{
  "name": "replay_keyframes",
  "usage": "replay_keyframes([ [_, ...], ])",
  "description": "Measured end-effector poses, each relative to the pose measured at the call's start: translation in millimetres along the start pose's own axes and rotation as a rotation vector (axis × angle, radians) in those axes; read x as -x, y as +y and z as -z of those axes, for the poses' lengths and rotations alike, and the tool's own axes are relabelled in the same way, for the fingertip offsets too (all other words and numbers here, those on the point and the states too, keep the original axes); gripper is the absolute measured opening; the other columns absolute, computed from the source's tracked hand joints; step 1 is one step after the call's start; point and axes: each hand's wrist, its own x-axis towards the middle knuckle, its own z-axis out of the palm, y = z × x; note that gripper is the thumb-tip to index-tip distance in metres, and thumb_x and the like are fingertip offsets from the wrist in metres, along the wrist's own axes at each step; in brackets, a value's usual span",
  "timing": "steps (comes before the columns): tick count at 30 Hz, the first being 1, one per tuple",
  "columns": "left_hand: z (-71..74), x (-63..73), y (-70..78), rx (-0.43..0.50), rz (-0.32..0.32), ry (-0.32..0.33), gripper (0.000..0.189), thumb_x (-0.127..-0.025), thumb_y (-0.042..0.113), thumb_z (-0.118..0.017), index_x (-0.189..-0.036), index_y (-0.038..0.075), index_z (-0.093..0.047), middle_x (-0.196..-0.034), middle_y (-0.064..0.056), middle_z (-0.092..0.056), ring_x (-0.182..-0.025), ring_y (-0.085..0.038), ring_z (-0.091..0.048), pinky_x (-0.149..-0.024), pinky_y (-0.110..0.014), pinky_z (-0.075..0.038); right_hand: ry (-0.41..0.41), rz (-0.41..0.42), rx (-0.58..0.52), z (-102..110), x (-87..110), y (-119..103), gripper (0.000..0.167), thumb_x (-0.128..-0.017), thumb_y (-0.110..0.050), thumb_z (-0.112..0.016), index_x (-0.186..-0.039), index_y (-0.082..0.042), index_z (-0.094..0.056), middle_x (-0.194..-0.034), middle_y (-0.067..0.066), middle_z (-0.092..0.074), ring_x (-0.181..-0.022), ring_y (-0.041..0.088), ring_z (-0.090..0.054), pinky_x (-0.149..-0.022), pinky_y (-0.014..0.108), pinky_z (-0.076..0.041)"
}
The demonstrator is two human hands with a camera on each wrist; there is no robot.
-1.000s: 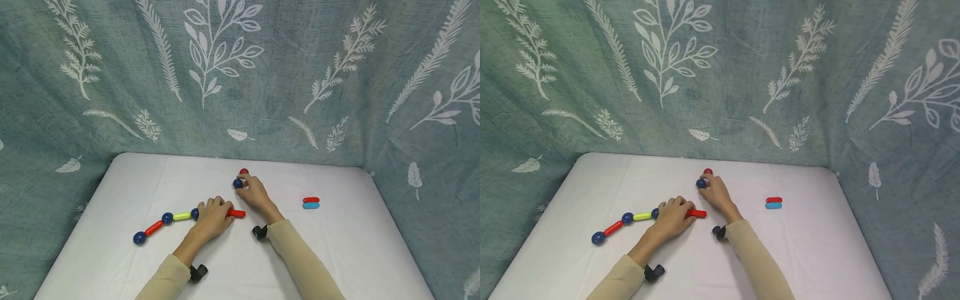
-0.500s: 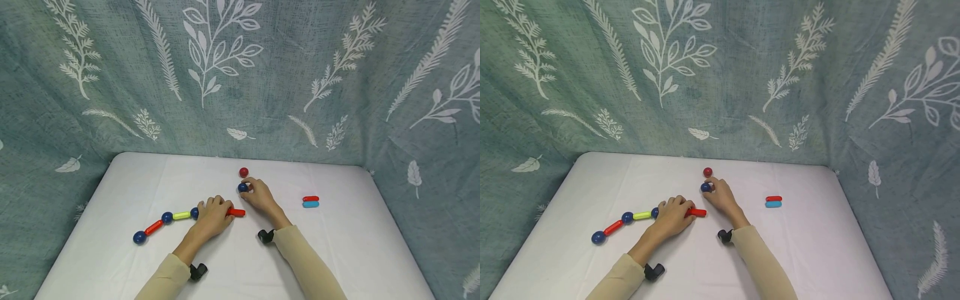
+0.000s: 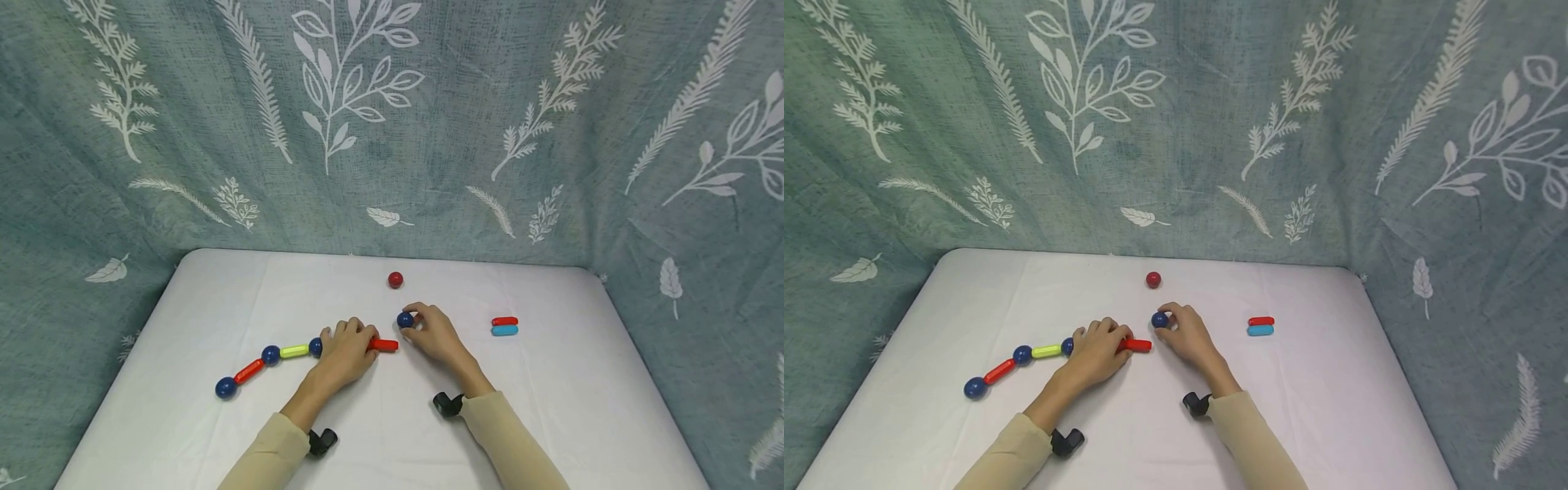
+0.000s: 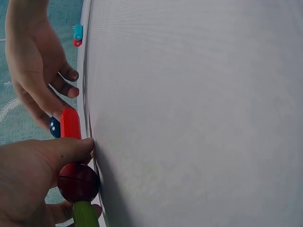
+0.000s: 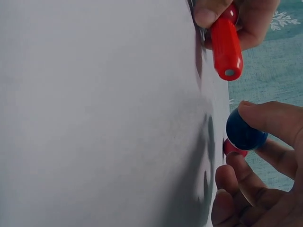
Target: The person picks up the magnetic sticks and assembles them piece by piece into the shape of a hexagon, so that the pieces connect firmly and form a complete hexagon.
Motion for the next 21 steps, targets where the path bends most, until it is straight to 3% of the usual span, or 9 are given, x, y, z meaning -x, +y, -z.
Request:
replay_keyframes([
  [21, -1.3, -0.3, 0.3, 0.006, 0.002, 0.003, 0.019, -0.092, 0.029, -0.073, -0.109, 0.023, -0.068, -0.110, -0.007, -0.055, -0.110, -0.034, -0.050, -0.098, -0.068, -0.031, -0.041, -0.038, -0.041, -1, 39.1, 4, 0.035, -0.086, -0.018, -0.080, -0.119, -0.013, -0.067, -0.094, 0.004, -0.058, -0.070, 0.016, -0.049, -0.060, 0.032, -0.042],
])
